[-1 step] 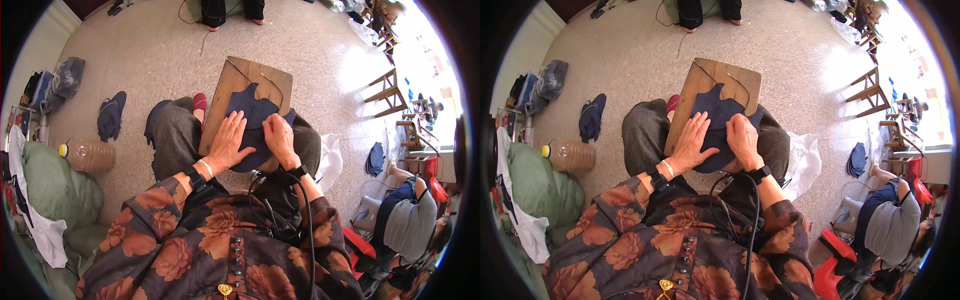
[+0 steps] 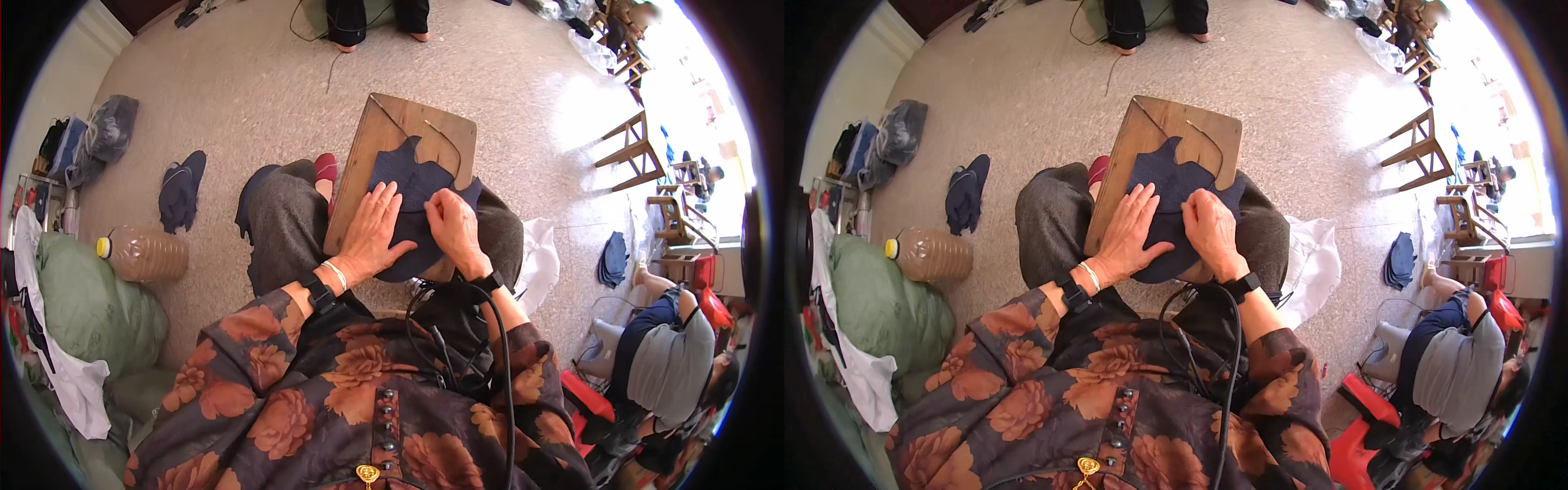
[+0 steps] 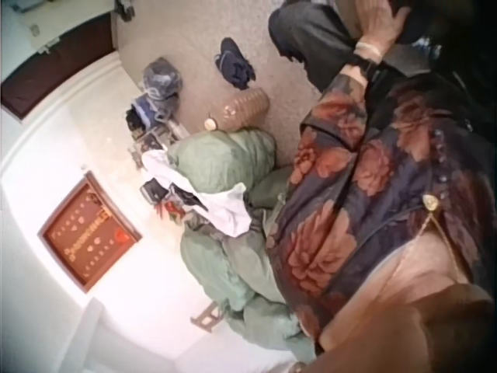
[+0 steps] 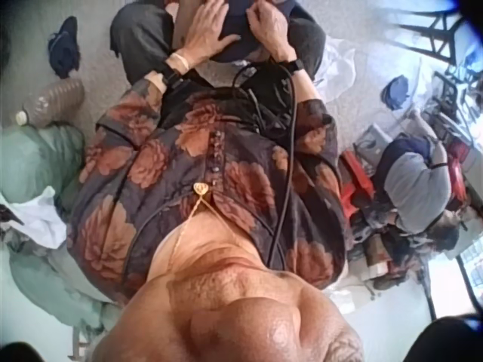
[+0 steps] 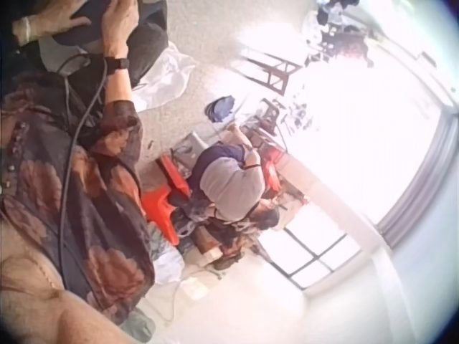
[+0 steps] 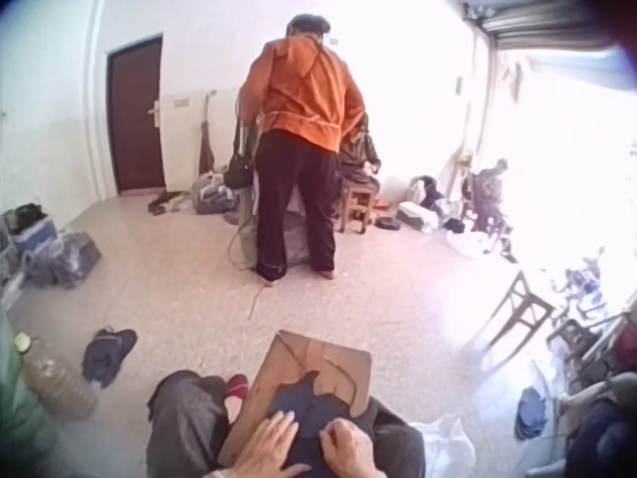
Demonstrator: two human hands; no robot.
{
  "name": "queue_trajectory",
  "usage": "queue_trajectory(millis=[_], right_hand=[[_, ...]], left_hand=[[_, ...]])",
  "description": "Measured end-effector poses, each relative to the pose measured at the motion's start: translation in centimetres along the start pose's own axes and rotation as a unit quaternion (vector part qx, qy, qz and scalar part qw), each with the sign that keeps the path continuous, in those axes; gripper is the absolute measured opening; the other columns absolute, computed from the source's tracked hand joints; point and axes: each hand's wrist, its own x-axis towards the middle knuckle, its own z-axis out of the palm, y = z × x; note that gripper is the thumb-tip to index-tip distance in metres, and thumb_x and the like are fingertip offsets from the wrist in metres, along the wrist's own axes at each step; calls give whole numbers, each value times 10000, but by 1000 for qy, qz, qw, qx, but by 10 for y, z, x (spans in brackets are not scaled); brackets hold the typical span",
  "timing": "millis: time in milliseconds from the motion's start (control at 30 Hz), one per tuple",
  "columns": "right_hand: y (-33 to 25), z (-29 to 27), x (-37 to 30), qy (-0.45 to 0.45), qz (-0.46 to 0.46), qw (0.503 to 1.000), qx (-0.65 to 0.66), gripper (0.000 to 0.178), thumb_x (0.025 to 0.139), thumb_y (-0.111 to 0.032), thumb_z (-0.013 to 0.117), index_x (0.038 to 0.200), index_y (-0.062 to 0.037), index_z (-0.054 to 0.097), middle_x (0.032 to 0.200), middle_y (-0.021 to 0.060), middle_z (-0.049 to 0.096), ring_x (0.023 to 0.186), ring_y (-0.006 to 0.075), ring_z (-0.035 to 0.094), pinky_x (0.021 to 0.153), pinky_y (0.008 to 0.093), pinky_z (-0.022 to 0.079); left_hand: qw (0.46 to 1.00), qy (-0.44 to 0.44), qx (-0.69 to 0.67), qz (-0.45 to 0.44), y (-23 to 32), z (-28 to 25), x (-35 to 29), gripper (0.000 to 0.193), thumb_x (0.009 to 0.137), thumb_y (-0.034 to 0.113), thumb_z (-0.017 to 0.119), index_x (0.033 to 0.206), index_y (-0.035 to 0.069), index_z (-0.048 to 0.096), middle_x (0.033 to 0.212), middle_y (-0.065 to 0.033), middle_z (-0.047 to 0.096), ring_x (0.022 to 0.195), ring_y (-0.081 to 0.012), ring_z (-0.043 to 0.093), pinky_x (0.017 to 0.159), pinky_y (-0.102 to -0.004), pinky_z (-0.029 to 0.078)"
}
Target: Manual threading and assembly of fabric shoe upper components using a needle.
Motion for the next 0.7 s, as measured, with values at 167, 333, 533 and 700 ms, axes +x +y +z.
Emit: queue_trajectory(millis=[167, 333, 533, 700], right_hand=[[1, -11, -12, -41, 24, 997, 68, 130, 883, -88, 677, 851, -25, 568, 770, 147, 621, 725, 330, 643, 659, 414, 506], [5, 0, -13, -30, 118, 972, 201, 100, 880, -38, 642, 978, -20, 642, 805, 135, 674, 722, 256, 676, 688, 353, 539], [11, 2, -16, 15, 84, 982, 170, 163, 918, -6, 584, 1068, 5, 648, 854, 122, 699, 721, 203, 688, 690, 324, 548], [8, -1, -19, 19, 146, 955, 257, 152, 961, -3, 548, 1081, 18, 639, 903, 99, 710, 718, 122, 670, 659, 263, 543]], left_hand=[[1000, -3, 17, 16, 5, -5, 3, 780, 859, 316, 768, 1436, -70, 411, 1528, -258, 378, 1447, -424, 324, 1193, -483, 284], [995, 82, -59, 25, -5, -7, 29, 411, 840, 210, 759, 1172, 8, 625, 1211, -157, 609, 1175, -352, 553, 1043, -476, 402], [997, -52, -47, -44, 3, -6, 59, 151, 800, 181, 777, 889, 117, 674, 933, -50, 599, 963, -271, 564, 888, -418, 381], [997, -70, -24, -5, 2, -5, 62, 115, 823, 164, 748, 850, 113, 648, 920, -57, 579, 976, -268, 555, 882, -422, 359]])
